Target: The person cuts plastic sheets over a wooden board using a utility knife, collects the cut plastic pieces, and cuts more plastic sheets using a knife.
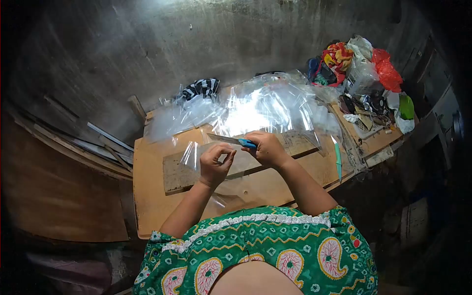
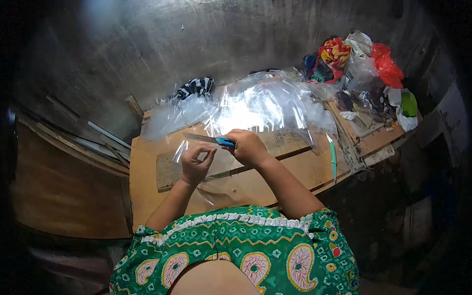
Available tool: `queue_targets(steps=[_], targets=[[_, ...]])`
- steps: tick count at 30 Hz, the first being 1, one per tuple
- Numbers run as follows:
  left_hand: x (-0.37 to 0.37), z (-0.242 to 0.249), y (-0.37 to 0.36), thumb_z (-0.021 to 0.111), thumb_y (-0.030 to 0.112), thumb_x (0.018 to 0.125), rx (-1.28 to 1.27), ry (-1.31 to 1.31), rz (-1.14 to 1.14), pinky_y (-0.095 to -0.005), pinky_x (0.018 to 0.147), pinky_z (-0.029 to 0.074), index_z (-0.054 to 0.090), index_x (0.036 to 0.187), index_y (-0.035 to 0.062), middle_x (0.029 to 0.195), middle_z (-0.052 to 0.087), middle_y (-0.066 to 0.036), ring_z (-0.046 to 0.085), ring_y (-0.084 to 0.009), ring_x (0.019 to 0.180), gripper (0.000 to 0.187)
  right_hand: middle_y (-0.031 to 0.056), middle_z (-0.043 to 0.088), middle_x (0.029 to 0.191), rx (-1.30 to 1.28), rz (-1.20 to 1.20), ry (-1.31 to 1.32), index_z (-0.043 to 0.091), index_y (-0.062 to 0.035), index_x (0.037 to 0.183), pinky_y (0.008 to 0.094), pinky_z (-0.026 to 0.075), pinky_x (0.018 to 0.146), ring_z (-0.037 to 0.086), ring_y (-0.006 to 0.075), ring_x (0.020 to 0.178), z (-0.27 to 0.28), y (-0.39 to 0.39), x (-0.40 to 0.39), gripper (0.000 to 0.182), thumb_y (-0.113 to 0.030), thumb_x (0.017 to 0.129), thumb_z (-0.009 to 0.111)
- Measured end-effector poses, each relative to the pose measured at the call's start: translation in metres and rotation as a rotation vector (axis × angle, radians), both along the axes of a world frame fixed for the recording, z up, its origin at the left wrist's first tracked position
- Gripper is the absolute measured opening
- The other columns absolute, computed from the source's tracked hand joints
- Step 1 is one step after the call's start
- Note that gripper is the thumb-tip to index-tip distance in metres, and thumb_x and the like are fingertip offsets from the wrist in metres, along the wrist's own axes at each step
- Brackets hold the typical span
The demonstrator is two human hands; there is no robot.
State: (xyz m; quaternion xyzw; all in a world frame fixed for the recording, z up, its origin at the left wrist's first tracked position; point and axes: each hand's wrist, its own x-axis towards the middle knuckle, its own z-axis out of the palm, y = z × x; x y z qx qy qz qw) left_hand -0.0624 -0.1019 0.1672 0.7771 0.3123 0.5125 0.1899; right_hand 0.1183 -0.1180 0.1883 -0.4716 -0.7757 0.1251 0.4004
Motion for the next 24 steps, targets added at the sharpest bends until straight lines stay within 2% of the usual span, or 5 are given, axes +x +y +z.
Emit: queue_targets(steps=[6,8,14,21,24], targets=[[-0.003,0.007,-0.004,0.066,0.004,0.067,0.015,-0.054,-0.025,-0.0289,0.068,0.047,0.056,0.074,0.0025,0.075,0.061,-0.01,0.06,-0.0201,0.076,0.012,0.0114,0.058,0.075,-0.103,0.04,-0.05,0.06,-0.0057,0.08,0.0358,0.044,0.063,0.055,0.0292,0.07,0.025,0.005,-0.003,0.016,-0.018,0.071,0.063],[-0.001,0.011,-0.009,0.068,0.006,0.066,-0.252,-0.323,-0.037,-0.0295,0.074,0.045,0.055,0.075,0.001,0.079,0.061,-0.011,0.059,-0.0196,0.083,0.017,0.0115,0.057,0.074,-0.012,0.1,-0.125,0.059,-0.0056,0.078,0.036,0.044,0.063,0.055,0.0292,0.07,0.042,0.008,-0.004,0.014,-0.017,0.071,0.062],[-0.03,-0.06,0.029,0.06,0.02,0.077,-0.52,0.146,-0.294,-0.0284,0.075,0.043,0.061,0.094,0.0046,0.091,0.062,-0.011,0.058,-0.0173,0.084,0.023,0.014,0.057,0.072,0.051,0.108,-0.184,0.058,-0.0042,0.079,0.0361,0.044,0.064,0.055,0.0305,0.071,0.087,0.024,0.004,0.012,-0.014,0.072,0.061],[-0.052,-0.034,0.019,0.059,0.01,0.078,-0.978,-0.122,-0.424,-0.0245,0.066,0.046,0.057,0.08,-0.0001,0.074,0.061,-0.007,0.057,-0.0123,0.068,0.011,0.0068,0.056,0.062,-0.338,-0.099,0.182,0.056,0.0009,0.074,0.0273,0.041,0.059,0.052,0.0137,0.061,0.083,0.043,0.058,0.009,-0.007,0.073,0.058],[-0.066,-0.011,0.017,0.06,0.01,0.077,-1.075,0.045,-0.408,-0.0248,0.063,0.047,0.057,0.08,-0.001,0.072,0.06,-0.006,0.057,-0.0126,0.065,0.012,0.0046,0.058,0.068,-0.564,-0.084,0.486,0.057,0.0009,0.073,0.0257,0.041,0.062,0.053,0.0118,0.065,0.04,0.054,0.079,0.007,-0.005,0.071,0.059]])
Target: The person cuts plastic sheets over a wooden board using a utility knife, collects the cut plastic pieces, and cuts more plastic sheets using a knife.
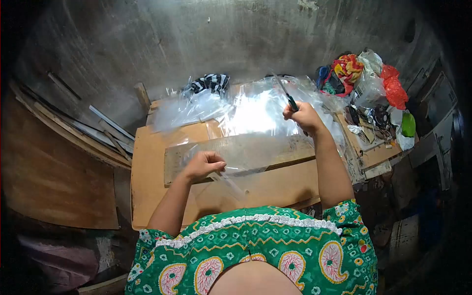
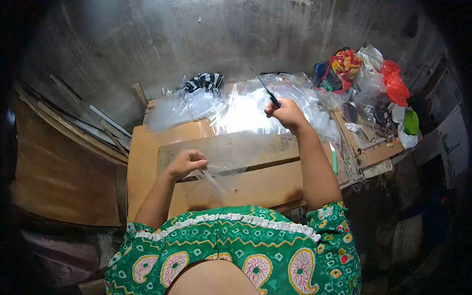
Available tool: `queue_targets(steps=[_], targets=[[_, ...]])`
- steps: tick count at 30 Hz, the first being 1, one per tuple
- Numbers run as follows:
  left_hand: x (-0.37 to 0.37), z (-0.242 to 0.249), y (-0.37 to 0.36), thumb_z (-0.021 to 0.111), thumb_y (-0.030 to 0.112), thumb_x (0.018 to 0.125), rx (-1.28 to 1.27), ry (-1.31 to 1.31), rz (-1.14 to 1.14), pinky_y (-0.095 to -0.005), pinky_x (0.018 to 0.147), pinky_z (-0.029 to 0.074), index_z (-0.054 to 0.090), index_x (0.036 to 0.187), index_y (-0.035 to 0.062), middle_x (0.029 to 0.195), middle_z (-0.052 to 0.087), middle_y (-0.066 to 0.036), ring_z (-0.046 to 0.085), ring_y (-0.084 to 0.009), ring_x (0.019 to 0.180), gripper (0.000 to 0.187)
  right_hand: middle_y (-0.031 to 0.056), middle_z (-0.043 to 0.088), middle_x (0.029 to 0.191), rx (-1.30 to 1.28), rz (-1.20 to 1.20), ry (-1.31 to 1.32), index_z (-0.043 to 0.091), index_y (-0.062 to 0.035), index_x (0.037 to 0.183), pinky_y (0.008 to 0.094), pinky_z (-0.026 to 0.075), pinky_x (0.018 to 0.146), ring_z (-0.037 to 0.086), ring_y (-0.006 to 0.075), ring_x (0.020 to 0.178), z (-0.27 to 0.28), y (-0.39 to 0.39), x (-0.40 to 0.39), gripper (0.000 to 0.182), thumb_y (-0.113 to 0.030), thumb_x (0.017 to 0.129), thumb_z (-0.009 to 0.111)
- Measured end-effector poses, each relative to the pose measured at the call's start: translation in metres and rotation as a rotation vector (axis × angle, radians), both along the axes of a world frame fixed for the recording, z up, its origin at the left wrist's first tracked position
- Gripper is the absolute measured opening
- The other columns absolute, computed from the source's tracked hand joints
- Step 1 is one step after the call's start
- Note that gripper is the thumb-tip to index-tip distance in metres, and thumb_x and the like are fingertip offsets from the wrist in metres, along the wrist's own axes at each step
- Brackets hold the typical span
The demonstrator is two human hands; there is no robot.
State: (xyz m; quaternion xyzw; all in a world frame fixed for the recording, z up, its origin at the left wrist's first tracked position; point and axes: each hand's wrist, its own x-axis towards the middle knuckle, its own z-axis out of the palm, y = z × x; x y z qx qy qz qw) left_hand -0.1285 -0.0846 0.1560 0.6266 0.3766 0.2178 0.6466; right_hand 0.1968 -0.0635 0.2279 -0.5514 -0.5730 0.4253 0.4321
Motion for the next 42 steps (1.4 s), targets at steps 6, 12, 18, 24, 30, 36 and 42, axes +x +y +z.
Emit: queue_targets(steps=[6,12,18,24,30,36,42], targets=[[-0.005,-0.004,0.001,0.058,0.012,0.078,-0.048,0.099,-0.068,-0.0257,0.06,0.046,0.057,0.079,-0.0018,0.069,0.06,-0.007,0.057,-0.013,0.063,0.014,-0.0008,0.054,0.061,-0.261,-0.112,0.019,0.058,-0.0061,0.074,0.0215,0.03,0.042,0.042,0.0056,0.048,-0.06,-0.011,0.017,0.008,-0.013,0.073,0.062],[0.0,-0.023,0.007,0.051,0.017,0.083,0.059,0.199,-0.141,-0.0256,0.059,0.045,0.057,0.077,-0.0005,0.068,0.06,-0.006,0.057,-0.0133,0.062,0.019,-0.0037,0.05,0.057,-0.321,-0.108,0.079,0.056,-0.0088,0.07,0.021,0.028,0.039,0.039,0.0045,0.045,-0.111,-0.01,0.027,0.008,-0.013,0.073,0.062],[0.012,-0.044,-0.006,0.057,0.018,0.08,0.329,0.341,0.102,-0.0239,0.051,0.039,0.052,0.069,0.0028,0.06,0.051,0.0,0.046,-0.0069,0.056,0.019,-0.0043,0.049,0.057,-0.302,-0.149,0.091,0.056,-0.0094,0.069,0.0211,0.028,0.038,0.04,0.0049,0.044,-0.122,-0.016,0.035,0.009,-0.014,0.074,0.062],[0.003,-0.047,-0.004,0.073,0.014,0.066,0.166,0.306,-0.084,-0.0223,0.051,0.039,0.056,0.066,0.0033,0.061,0.05,0.002,0.044,-0.0051,0.057,0.02,-0.0035,0.049,0.055,-0.373,-0.129,0.041,0.057,-0.008,0.07,0.0217,0.029,0.037,0.04,0.0058,0.043,-0.136,-0.017,0.045,0.011,-0.016,0.075,0.063],[0.0,-0.057,0.006,0.067,0.017,0.073,-0.008,0.304,-0.084,-0.0238,0.052,0.043,0.06,0.072,-0.0004,0.064,0.059,-0.004,0.055,-0.0101,0.057,0.019,-0.0031,0.048,0.054,-0.407,-0.128,0.004,0.057,-0.0086,0.07,0.0223,0.029,0.037,0.04,0.0064,0.042,-0.155,-0.016,0.047,0.011,-0.017,0.074,0.063],[-0.002,-0.066,0.007,0.062,0.017,0.077,-0.075,0.242,-0.108,-0.025,0.054,0.046,0.06,0.073,-0.0019,0.065,0.06,-0.006,0.057,-0.0118,0.059,0.02,-0.003,0.049,0.055,-0.395,-0.153,0.001,0.057,-0.0086,0.07,0.0224,0.03,0.037,0.04,0.0064,0.043,-0.162,-0.021,0.045,0.011,-0.017,0.075,0.063],[-0.004,-0.071,0.009,0.06,0.019,0.079,-0.118,0.233,-0.125,-0.025,0.054,0.046,0.06,0.073,-0.0021,0.065,0.059,-0.005,0.056,-0.0113,0.057,0.022,-0.0022,0.052,0.057,-0.392,-0.16,-0.013,0.057,-0.0075,0.07,0.0224,0.031,0.04,0.042,0.0065,0.045,-0.164,-0.025,0.044,0.011,-0.016,0.074,0.063]])
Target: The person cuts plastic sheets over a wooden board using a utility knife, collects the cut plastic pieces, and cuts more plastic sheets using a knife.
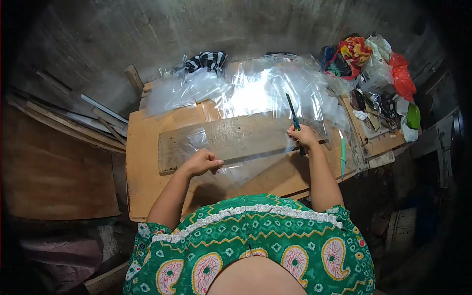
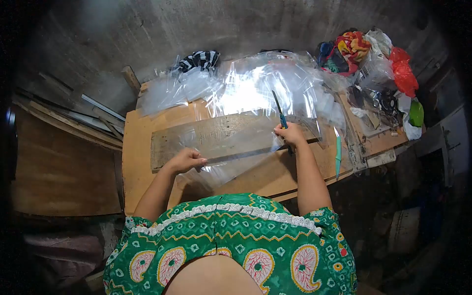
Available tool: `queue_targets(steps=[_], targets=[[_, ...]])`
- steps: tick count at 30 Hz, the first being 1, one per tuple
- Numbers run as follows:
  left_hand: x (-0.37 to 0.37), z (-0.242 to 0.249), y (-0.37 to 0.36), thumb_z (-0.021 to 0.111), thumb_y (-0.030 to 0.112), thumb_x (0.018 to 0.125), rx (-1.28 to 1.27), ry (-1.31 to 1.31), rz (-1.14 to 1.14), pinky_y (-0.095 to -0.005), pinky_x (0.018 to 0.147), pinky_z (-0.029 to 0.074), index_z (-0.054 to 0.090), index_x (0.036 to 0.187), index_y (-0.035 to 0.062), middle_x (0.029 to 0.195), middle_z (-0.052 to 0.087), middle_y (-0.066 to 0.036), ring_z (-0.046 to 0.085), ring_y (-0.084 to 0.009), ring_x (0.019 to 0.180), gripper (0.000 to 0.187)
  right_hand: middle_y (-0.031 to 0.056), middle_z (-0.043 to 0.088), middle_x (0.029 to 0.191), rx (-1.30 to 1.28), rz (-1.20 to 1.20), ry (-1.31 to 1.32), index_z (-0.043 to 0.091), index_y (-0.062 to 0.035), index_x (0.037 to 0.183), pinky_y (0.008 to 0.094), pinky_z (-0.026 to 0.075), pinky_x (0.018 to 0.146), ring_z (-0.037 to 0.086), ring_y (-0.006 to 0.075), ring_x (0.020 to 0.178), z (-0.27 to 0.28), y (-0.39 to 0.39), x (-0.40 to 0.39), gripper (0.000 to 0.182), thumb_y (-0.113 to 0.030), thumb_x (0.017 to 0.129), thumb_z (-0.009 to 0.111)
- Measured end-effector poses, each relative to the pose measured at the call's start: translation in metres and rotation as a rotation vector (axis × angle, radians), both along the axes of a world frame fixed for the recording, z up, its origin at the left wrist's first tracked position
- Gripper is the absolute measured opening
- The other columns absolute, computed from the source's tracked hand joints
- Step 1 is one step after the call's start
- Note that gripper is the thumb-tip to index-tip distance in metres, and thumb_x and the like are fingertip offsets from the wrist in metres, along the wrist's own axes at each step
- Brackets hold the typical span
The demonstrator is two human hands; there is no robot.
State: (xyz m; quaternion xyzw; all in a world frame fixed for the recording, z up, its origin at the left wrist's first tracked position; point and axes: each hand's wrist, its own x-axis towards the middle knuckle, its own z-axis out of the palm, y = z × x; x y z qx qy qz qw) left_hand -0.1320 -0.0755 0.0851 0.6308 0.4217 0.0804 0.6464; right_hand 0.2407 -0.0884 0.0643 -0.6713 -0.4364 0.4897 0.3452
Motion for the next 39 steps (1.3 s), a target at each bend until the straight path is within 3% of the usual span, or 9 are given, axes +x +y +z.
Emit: queue_targets(steps=[8,12,15,24,26,31,35,37,39], targets=[[-0.024,-0.035,0.037,0.06,0.023,0.078,0.12,0.167,-0.046,-0.025,0.047,0.04,0.061,0.068,0.0024,0.057,0.054,0.0,0.048,-0.0086,0.049,0.022,0.0029,0.058,0.061,0.149,-0.036,-0.233,0.058,-0.0028,0.069,0.0248,0.042,0.051,0.053,0.0099,0.054,-0.027,0.011,-0.025,0.012,-0.011,0.068,0.067],[-0.039,-0.049,0.072,0.063,0.028,0.074,0.143,0.296,-0.071,-0.0277,0.049,0.041,0.062,0.066,0.0045,0.055,0.055,-0.003,0.049,-0.0119,0.051,0.025,0.0148,0.061,0.077,0.161,-0.045,-0.577,0.061,-0.0057,0.079,0.0374,0.045,0.065,0.059,0.0299,0.073,-0.031,0.014,-0.062,0.017,-0.015,0.066,0.065],[-0.044,-0.068,0.096,0.066,0.04,0.066,0.45,0.7,-0.182,-0.0349,0.06,0.045,0.064,0.076,0.0073,0.073,0.061,-0.013,0.059,-0.0252,0.064,0.034,0.0198,0.059,0.082,0.106,-0.047,-0.732,0.059,-0.0083,0.086,0.0424,0.044,0.067,0.055,0.0367,0.079,-0.036,0.015,-0.084,0.017,-0.014,0.07,0.057],[-0.029,-0.042,0.089,0.065,0.043,0.066,0.508,1.028,-0.254,-0.0371,0.069,0.045,0.064,0.08,0.009,0.085,0.062,-0.012,0.058,-0.0273,0.082,0.037,0.0109,0.057,0.089,0.016,0.087,-0.872,0.058,-0.0151,0.085,0.0433,0.045,0.07,0.054,0.0328,0.086,-0.023,-0.003,-0.092,0.017,-0.007,0.071,0.054],[-0.029,-0.034,0.085,0.064,0.046,0.065,0.56,1.023,-0.299,-0.0381,0.068,0.045,0.064,0.081,0.0097,0.086,0.062,-0.011,0.058,-0.0277,0.082,0.039,0.0114,0.055,0.091,0.203,0.213,-0.862,0.057,-0.0122,0.085,0.0419,0.046,0.071,0.054,0.0321,0.088,-0.025,-0.013,-0.082,0.015,-0.007,0.071,0.054],[-0.026,-0.016,0.066,0.066,0.046,0.063,0.63,0.961,-0.159,-0.0405,0.064,0.046,0.063,0.081,0.008,0.085,0.062,-0.013,0.059,-0.0282,0.08,0.042,0.0108,0.053,0.096,0.014,0.4,-0.814,0.052,-0.0259,0.112,0.0397,0.045,0.075,0.052,0.0296,0.094,-0.019,-0.012,-0.065,0.049,-0.01,0.067,0.062],[-0.015,-0.011,0.054,0.063,0.036,0.068,0.728,1.017,-0.125,-0.0392,0.069,0.044,0.062,0.08,0.0097,0.085,0.06,-0.014,0.057,-0.0265,0.085,0.028,0.0145,0.055,0.098,0.02,0.456,-0.732,0.048,-0.0222,0.116,0.0399,0.044,0.075,0.054,0.0307,0.09,-0.02,0.01,-0.067,0.055,-0.01,0.065,0.067],[0.003,-0.02,0.043,0.057,0.021,0.071,1.37,0.973,-0.009,-0.0381,0.075,0.04,0.061,0.077,0.009,0.084,0.057,-0.013,0.054,-0.0257,0.087,0.014,0.0156,0.056,0.1,-0.03,0.511,-0.801,0.041,-0.0198,0.121,0.0403,0.044,0.076,0.054,0.0326,0.09,-0.007,0.015,-0.072,0.066,-0.011,0.063,0.07],[0.047,-0.028,0.029,0.051,0.012,0.069,1.346,0.922,-0.005,-0.038,0.078,0.037,0.059,0.075,0.0066,0.083,0.053,-0.012,0.051,-0.0258,0.084,0.012,0.0145,0.056,0.103,-0.033,0.561,-0.817,0.037,-0.0224,0.124,0.0404,0.044,0.076,0.054,0.0327,0.092,-0.016,0.027,-0.07,0.072,-0.011,0.062,0.07]])
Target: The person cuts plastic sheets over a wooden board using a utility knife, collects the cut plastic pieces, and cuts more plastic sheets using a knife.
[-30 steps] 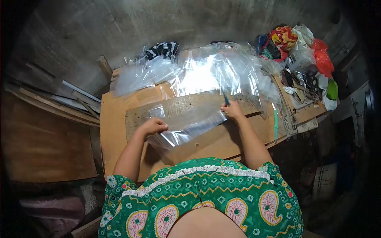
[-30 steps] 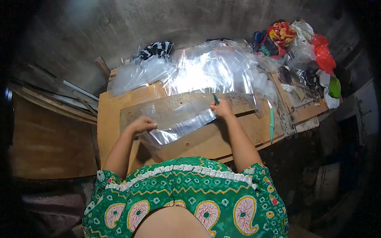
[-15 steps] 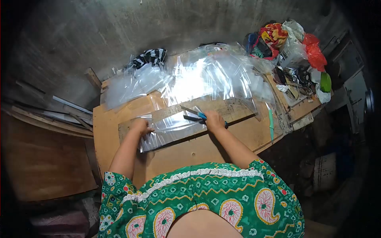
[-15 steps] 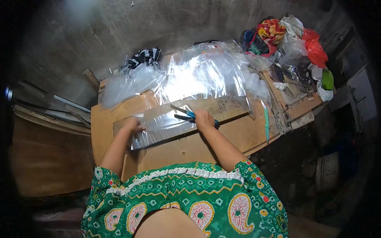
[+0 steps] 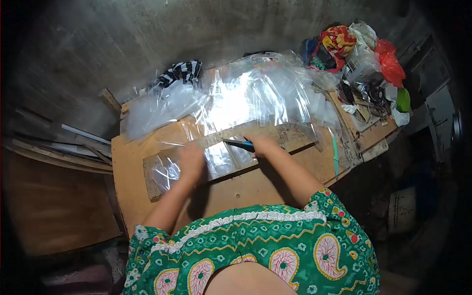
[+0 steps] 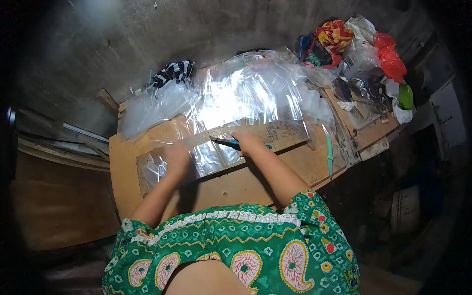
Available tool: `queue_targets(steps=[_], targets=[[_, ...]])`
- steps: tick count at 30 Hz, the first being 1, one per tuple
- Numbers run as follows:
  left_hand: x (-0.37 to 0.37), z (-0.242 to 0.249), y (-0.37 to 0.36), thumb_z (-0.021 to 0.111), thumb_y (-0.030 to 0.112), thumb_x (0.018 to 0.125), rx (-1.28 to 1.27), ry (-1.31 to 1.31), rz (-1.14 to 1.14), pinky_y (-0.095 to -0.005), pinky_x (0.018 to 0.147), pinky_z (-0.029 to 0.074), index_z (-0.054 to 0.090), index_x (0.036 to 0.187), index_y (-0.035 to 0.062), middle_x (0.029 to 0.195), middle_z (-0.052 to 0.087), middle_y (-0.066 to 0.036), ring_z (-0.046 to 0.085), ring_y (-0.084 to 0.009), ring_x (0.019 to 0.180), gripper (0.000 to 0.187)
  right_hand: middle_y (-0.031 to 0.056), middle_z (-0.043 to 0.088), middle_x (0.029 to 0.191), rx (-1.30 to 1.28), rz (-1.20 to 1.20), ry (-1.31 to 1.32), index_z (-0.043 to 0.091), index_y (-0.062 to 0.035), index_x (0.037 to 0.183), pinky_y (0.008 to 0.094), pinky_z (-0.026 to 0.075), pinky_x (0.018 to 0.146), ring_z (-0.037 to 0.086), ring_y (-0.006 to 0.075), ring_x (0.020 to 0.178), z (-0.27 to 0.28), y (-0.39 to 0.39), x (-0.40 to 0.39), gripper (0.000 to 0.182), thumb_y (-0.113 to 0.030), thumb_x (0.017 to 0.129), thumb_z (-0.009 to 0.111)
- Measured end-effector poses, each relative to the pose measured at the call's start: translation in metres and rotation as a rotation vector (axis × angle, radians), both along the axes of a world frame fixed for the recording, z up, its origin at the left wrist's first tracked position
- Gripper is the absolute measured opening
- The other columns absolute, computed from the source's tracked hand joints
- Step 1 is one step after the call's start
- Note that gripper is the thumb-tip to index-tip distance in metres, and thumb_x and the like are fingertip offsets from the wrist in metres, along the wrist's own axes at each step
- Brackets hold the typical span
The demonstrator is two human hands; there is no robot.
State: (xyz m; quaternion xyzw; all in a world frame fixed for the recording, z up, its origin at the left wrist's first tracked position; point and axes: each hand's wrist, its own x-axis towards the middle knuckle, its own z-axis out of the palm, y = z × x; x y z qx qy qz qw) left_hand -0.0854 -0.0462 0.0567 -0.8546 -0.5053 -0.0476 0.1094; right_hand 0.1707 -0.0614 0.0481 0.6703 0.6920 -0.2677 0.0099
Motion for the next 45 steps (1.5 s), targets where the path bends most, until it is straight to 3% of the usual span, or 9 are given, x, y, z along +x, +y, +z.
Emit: queue_targets(steps=[2,3,5,9,11,18,25,35,45], targets=[[0.047,-0.005,-0.022,0.049,0.012,0.068,-0.262,-0.127,-0.193,-0.0418,0.077,0.038,0.055,0.079,0.002,0.084,0.052,-0.013,0.05,-0.0272,0.081,0.015,0.0133,0.055,0.105,-0.015,0.046,-0.026,0.033,-0.0249,0.127,0.0405,0.044,0.076,0.054,0.0329,0.094,-0.001,0.008,0.0,0.078,-0.011,0.061,0.07],[0.061,-0.013,-0.029,0.049,0.013,0.07,-0.327,-0.284,-0.425,-0.044,0.081,0.036,0.054,0.091,-0.0002,0.097,0.052,-0.015,0.049,-0.0293,0.092,0.025,0.0133,0.055,0.106,-0.021,0.069,-0.058,0.032,-0.0234,0.128,0.0402,0.044,0.077,0.053,0.0325,0.095,0.002,0.011,-0.003,0.081,-0.012,0.058,0.072],[0.085,-0.034,-0.039,0.051,0.03,0.074,-0.197,-0.286,-0.459,-0.0447,0.09,0.031,0.047,0.112,0.0019,0.12,0.043,-0.016,0.039,-0.031,0.112,0.047,0.0133,0.054,0.107,-0.029,0.093,-0.094,0.031,-0.0219,0.128,0.0398,0.044,0.078,0.053,0.0322,0.097,-0.003,0.017,-0.002,0.085,-0.013,0.056,0.074],[0.087,-0.039,-0.026,0.045,0.042,0.078,-0.274,-0.214,-0.404,-0.0537,0.091,0.024,0.043,0.119,0.0132,0.124,0.039,-0.011,0.036,-0.0313,0.114,0.05,0.0146,0.052,0.11,-0.043,0.085,-0.038,0.029,-0.0178,0.128,0.0405,0.044,0.078,0.051,0.0317,0.099,-0.011,0.016,0.003,0.088,-0.016,0.054,0.076],[0.081,-0.026,-0.019,0.045,0.041,0.078,-0.25,-0.178,-0.433,-0.0599,0.089,0.022,0.043,0.119,0.0156,0.124,0.039,-0.009,0.033,-0.0311,0.116,0.048,0.016,0.054,0.107,0.001,-0.021,-0.029,0.031,-0.0173,0.126,0.0412,0.044,0.078,0.052,0.0324,0.097,-0.007,0.006,-0.001,0.082,-0.018,0.057,0.075],[0.078,-0.029,-0.011,0.041,0.04,0.08,-0.275,-0.195,-0.469,-0.0598,0.092,0.018,0.044,0.118,0.0177,0.125,0.038,-0.008,0.028,-0.033,0.119,0.044,0.0183,0.053,0.106,0.122,-0.402,0.156,0.036,-0.0079,0.12,0.0414,0.044,0.075,0.052,0.0345,0.094,-0.003,-0.089,0.0,0.065,-0.02,0.064,0.068],[0.078,-0.027,-0.011,0.041,0.038,0.081,-0.309,-0.221,-0.459,-0.0579,0.093,0.018,0.044,0.119,0.0213,0.126,0.036,-0.006,0.027,-0.0321,0.119,0.041,0.0152,0.052,0.092,0.359,-0.43,0.206,0.048,-0.011,0.108,0.0413,0.044,0.072,0.053,0.0348,0.085,0.004,-0.187,-0.009,0.038,-0.016,0.072,0.058],[0.076,-0.024,-0.01,0.041,0.037,0.082,-0.345,-0.153,-0.431,-0.0571,0.096,0.016,0.039,0.122,0.0238,0.128,0.034,-0.002,0.023,-0.0278,0.122,0.043,0.0155,0.05,0.087,0.42,-0.439,0.245,0.051,-0.011,0.104,0.0414,0.044,0.069,0.053,0.0347,0.081,-0.009,-0.166,-0.019,0.03,-0.012,0.074,0.055],[0.075,-0.03,-0.008,0.046,0.037,0.078,-0.294,-0.183,-0.434,-0.0561,0.094,0.019,0.033,0.127,0.0157,0.134,0.028,-0.007,0.026,-0.0311,0.122,0.054,0.0143,0.05,0.089,0.329,-0.433,0.179,0.052,-0.0101,0.102,0.041,0.044,0.067,0.053,0.0343,0.077,-0.006,-0.114,-0.035,0.027,-0.017,0.076,0.055]])
